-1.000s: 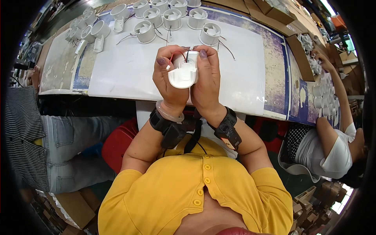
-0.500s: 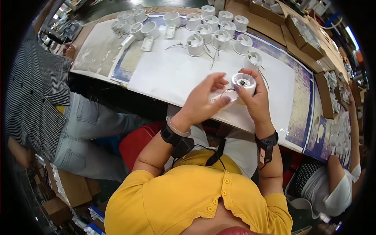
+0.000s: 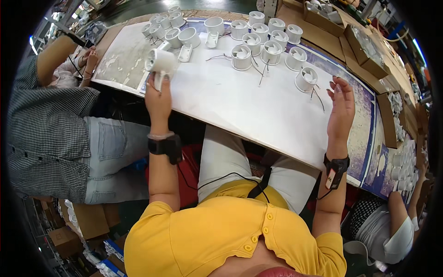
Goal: Assembling small white plastic components by threading wires and connecting pieces.
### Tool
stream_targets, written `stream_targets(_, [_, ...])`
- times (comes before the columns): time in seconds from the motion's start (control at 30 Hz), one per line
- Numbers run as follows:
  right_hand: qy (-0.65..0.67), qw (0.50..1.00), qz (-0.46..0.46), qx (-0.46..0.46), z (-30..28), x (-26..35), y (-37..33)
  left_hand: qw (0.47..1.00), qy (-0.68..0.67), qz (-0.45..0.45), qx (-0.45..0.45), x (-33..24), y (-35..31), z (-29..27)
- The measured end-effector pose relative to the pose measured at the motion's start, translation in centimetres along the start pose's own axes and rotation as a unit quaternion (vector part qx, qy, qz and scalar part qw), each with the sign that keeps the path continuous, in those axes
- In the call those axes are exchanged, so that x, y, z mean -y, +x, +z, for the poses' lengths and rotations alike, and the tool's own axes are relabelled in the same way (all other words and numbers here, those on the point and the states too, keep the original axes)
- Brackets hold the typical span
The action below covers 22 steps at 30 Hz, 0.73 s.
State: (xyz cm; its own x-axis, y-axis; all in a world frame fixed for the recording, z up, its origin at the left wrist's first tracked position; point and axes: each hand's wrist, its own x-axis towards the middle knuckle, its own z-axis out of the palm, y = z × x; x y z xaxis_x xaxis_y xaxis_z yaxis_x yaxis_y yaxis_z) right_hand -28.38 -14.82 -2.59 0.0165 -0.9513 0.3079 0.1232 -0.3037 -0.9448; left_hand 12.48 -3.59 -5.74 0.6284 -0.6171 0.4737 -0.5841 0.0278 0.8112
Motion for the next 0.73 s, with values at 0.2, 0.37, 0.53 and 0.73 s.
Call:
stream_targets(0.2, [0.038, 0.995, 0.026, -0.092, -2.6, -2.4, 1.2, 0.924, 0.379, -0.014, -0.048, 6.5, 4.6, -1.9])
stream_targets(0.37, [-0.003, 0.995, 0.007, -0.099, -2.5, -2.4, 0.9, 0.860, 0.382, 0.279, -0.190, 0.1, 2.9, 0.5])
stream_targets(0.53, [-0.026, 0.998, 0.006, -0.060, -1.5, -2.4, 0.7, 0.953, 0.250, 0.147, 0.089, 0.3, 5.1, 5.0])
stream_targets(0.73, [-0.145, 0.987, -0.059, -0.042, -2.3, -3.5, 0.7, 0.936, 0.306, 0.028, 0.172, 1.6, 7.2, 8.6])
